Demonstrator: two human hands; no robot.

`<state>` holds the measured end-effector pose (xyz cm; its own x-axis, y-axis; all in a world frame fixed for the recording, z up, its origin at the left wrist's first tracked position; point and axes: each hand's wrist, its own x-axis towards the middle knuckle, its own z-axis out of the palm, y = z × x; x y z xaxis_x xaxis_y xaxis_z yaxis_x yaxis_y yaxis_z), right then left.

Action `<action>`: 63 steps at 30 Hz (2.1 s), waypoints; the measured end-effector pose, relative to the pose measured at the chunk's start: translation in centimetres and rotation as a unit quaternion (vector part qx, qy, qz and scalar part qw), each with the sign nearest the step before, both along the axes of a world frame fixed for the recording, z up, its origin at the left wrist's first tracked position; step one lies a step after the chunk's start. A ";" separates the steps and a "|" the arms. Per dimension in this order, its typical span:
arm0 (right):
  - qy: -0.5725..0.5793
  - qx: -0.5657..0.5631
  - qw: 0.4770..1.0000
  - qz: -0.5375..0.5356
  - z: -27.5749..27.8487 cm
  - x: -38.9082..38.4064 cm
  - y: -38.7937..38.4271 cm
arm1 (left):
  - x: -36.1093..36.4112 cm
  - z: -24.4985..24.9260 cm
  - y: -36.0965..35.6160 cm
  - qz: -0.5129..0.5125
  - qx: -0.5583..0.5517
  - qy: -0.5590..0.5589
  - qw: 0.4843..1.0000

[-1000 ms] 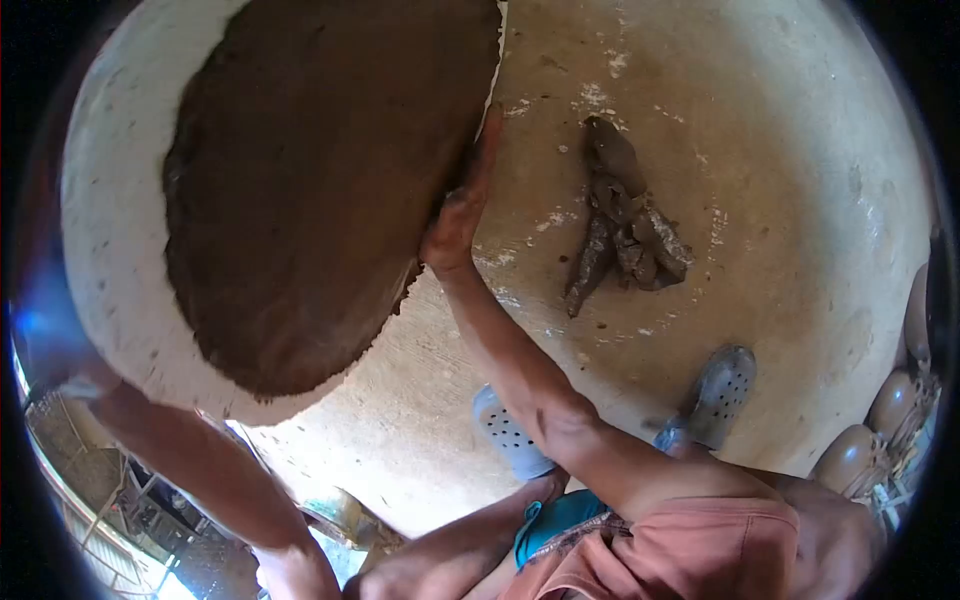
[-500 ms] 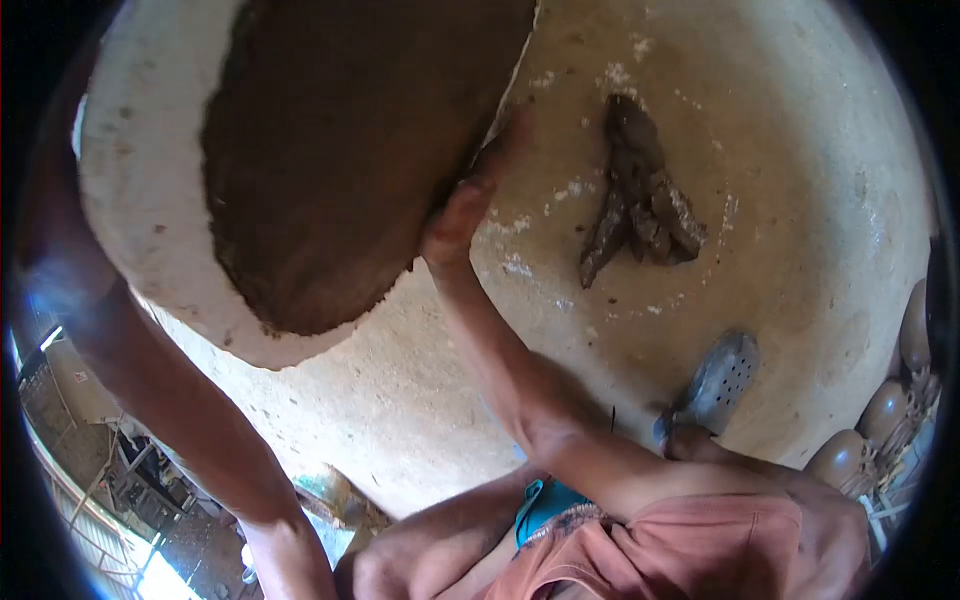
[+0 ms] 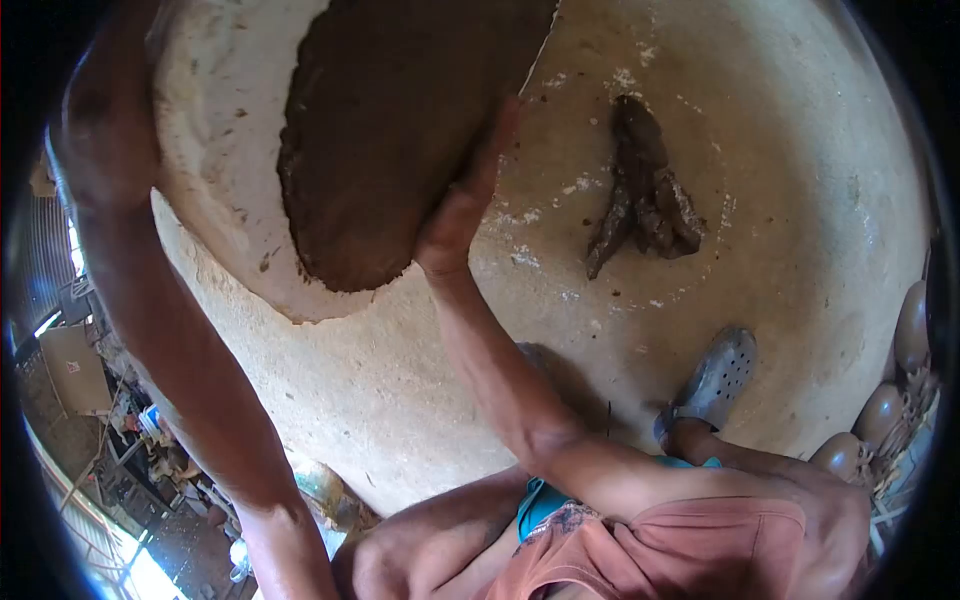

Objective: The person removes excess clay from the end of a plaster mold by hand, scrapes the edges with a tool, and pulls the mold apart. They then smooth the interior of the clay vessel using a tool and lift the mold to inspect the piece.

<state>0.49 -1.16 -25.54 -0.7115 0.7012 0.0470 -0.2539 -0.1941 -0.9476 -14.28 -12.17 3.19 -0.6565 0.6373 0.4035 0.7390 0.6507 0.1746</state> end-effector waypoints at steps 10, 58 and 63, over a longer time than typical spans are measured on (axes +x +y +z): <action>0.073 0.100 0.991 0.049 3.6 -0.3 -0.2 | -0.2 -0.8 -0.1 -0.080 0.030 -0.036 0.996; 0.301 -0.111 0.928 0.189 26.9 -5.9 10.4 | 2.6 -1.5 5.1 0.176 0.134 0.031 0.975; 0.405 0.192 0.894 0.018 23.9 -11.0 8.5 | 2.6 -1.1 5.0 0.156 0.115 0.027 0.981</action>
<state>-10.52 7.30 -1.63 -0.3564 0.5001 0.7892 -0.8874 0.0833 -0.4535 -11.66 -7.21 2.07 -0.7789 0.2967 0.5524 0.5223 0.7946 0.3097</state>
